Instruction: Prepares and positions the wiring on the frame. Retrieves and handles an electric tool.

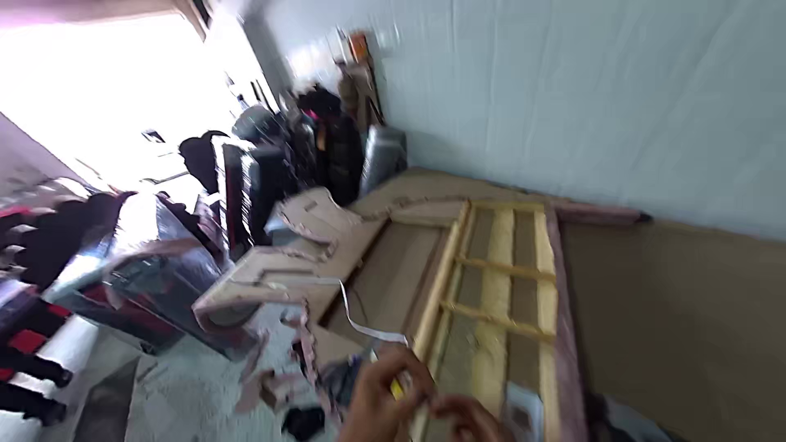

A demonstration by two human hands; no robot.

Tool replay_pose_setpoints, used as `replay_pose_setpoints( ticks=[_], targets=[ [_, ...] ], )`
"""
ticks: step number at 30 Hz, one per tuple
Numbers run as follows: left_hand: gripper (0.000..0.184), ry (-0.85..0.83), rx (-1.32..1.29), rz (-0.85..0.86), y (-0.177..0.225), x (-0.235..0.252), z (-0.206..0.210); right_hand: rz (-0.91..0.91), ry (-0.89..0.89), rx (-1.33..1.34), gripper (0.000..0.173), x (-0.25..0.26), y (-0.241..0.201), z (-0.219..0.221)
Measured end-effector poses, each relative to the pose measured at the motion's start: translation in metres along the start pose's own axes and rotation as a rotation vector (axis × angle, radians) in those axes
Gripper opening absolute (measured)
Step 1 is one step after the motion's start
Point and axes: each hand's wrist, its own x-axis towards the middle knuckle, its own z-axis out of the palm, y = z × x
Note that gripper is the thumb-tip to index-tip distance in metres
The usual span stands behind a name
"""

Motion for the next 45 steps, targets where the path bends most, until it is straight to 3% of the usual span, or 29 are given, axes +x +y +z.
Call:
replay_pose_setpoints(
  ticks=[5,10,13,15,18,22,27,29,32,35,38,41,45],
  targets=[
    [0.018,0.109,-0.227,-0.118,-0.013,-0.007,-0.017,0.170,-0.028,0.008,0.062,-0.032,0.034,0.029],
    [0.016,0.156,-0.217,-0.135,-0.014,-0.005,-0.045,0.269,0.027,-0.207,0.050,-0.035,0.045,0.048],
    [0.015,0.138,-0.237,-0.086,-0.021,0.000,-0.066,0.470,-0.130,-0.338,0.054,-0.033,0.051,0.057],
    [0.015,0.152,-0.251,-0.057,-0.027,0.006,-0.082,0.523,-0.165,-0.169,0.055,-0.033,0.047,0.067],
    [0.014,0.205,-0.248,-0.051,-0.037,0.011,-0.105,0.512,-0.079,0.039,0.058,-0.032,0.033,0.095],
    [0.014,0.238,-0.212,-0.037,-0.062,0.018,-0.128,0.502,0.107,0.069,0.029,-0.022,0.015,0.129],
    [0.017,0.275,-0.134,-0.100,-0.095,0.015,-0.149,0.405,0.174,0.151,0.021,-0.008,0.007,0.139],
    [0.018,0.273,-0.151,-0.094,-0.098,0.013,-0.150,0.366,0.169,0.033,0.027,-0.002,0.010,0.140],
    [0.017,0.284,-0.191,-0.104,-0.096,0.009,-0.151,0.304,0.217,-0.444,0.032,-0.001,0.025,0.144],
    [0.018,0.288,-0.212,-0.083,-0.091,0.010,-0.153,0.187,0.116,-0.742,0.037,-0.002,0.045,0.145],
    [0.019,0.290,-0.224,-0.087,-0.090,0.015,-0.152,0.027,-0.018,-0.752,0.033,0.001,0.063,0.148],
    [0.020,0.298,-0.274,-0.133,-0.093,0.020,-0.149,-0.116,-0.043,-0.735,0.017,0.015,0.076,0.152],
    [0.030,0.316,-0.228,-0.180,-0.100,0.020,-0.152,-0.088,0.054,-0.532,0.011,0.028,0.072,0.147]
  ],
)
